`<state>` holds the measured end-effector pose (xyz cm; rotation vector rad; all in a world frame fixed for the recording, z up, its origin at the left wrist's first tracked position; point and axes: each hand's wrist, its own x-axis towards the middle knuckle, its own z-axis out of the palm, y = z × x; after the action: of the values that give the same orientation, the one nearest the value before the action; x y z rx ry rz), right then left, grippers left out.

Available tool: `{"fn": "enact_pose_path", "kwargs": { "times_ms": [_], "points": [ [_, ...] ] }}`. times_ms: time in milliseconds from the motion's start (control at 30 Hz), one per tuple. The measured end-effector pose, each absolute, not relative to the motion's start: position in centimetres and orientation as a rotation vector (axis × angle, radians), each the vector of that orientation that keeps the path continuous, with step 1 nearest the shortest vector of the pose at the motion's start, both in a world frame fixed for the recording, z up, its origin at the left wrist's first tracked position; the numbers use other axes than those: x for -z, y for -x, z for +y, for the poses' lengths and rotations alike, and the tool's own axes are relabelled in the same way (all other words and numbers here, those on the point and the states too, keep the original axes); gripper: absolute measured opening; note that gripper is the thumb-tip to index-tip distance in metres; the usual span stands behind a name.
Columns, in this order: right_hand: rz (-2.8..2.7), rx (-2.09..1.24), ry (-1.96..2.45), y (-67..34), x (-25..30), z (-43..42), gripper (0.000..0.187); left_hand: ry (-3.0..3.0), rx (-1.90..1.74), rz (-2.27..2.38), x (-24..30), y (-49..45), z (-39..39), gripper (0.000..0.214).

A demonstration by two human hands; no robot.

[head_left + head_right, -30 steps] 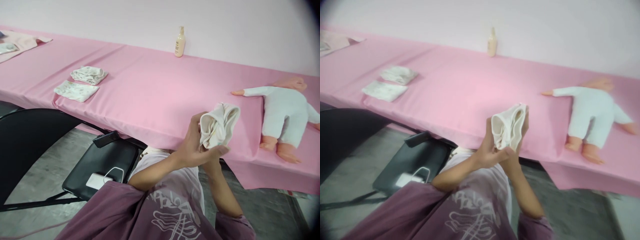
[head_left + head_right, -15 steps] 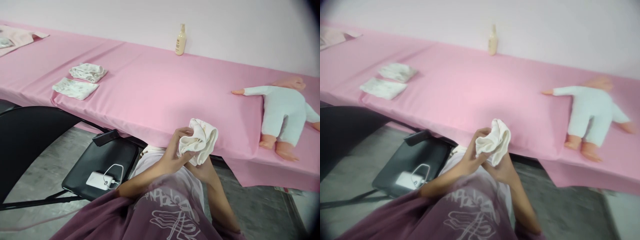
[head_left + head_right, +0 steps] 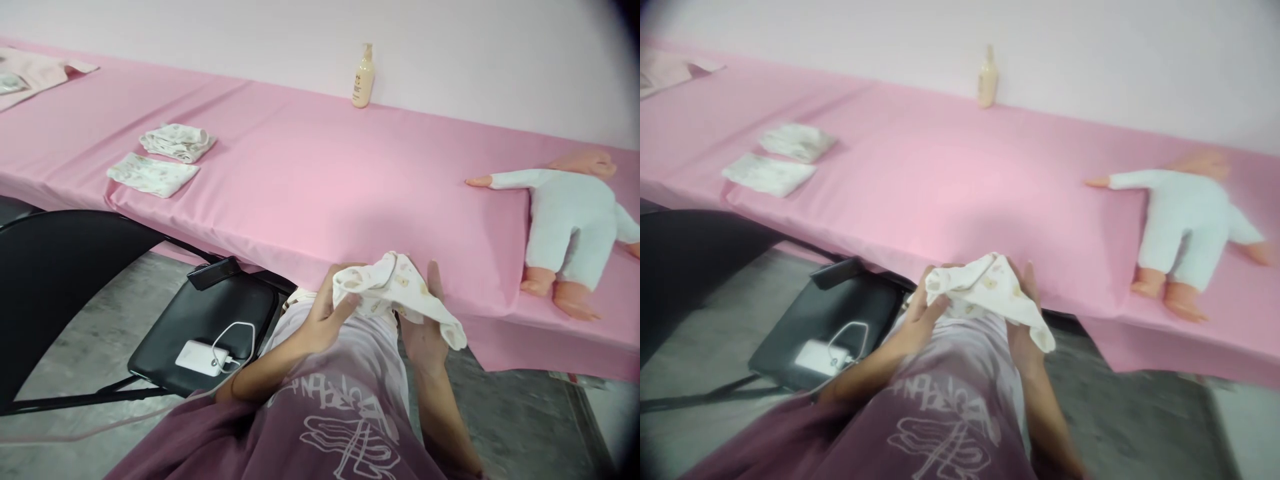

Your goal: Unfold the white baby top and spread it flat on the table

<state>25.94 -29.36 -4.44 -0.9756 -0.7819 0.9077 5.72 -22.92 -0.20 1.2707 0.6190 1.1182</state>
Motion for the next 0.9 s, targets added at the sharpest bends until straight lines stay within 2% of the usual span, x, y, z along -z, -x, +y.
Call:
{"fn": "enact_pose_path", "kwargs": {
  "times_ms": [200, 367, 533, 667, 767, 900],
  "points": [
    [-0.764, -0.821, 1.014, -26.5, 7.1, -32.0, 0.057, -1.122, -1.131, 0.699, 0.6, -5.1, -23.5, 0.049],
    [-0.981, -0.465, 1.118, -26.7, 7.1, -32.0, 0.051, -1.091, -1.051, 0.759, 0.1, -5.6, -24.0, 0.05],
    [-1.156, -0.286, 1.182, -28.3, 6.3, -32.3, 0.048, -1.1, -1.131, 0.722, 0.3, -5.8, -23.7, 0.042],
    [-1.296, -0.004, 1.271, -28.6, 6.0, -32.8, 0.023, -0.997, -1.145, 0.663, 0.9, -6.1, -23.3, 0.036],
    [-1.095, -0.037, 1.3, -27.7, 5.5, -32.4, 0.013, -0.918, -1.137, 0.653, 1.1, -6.4, -23.0, 0.038],
    [-0.784, -0.283, 1.307, -26.7, 5.3, -31.9, 0.021, -0.849, -1.135, 0.597, -0.3, -6.9, -22.2, 0.044]
  ]
}}
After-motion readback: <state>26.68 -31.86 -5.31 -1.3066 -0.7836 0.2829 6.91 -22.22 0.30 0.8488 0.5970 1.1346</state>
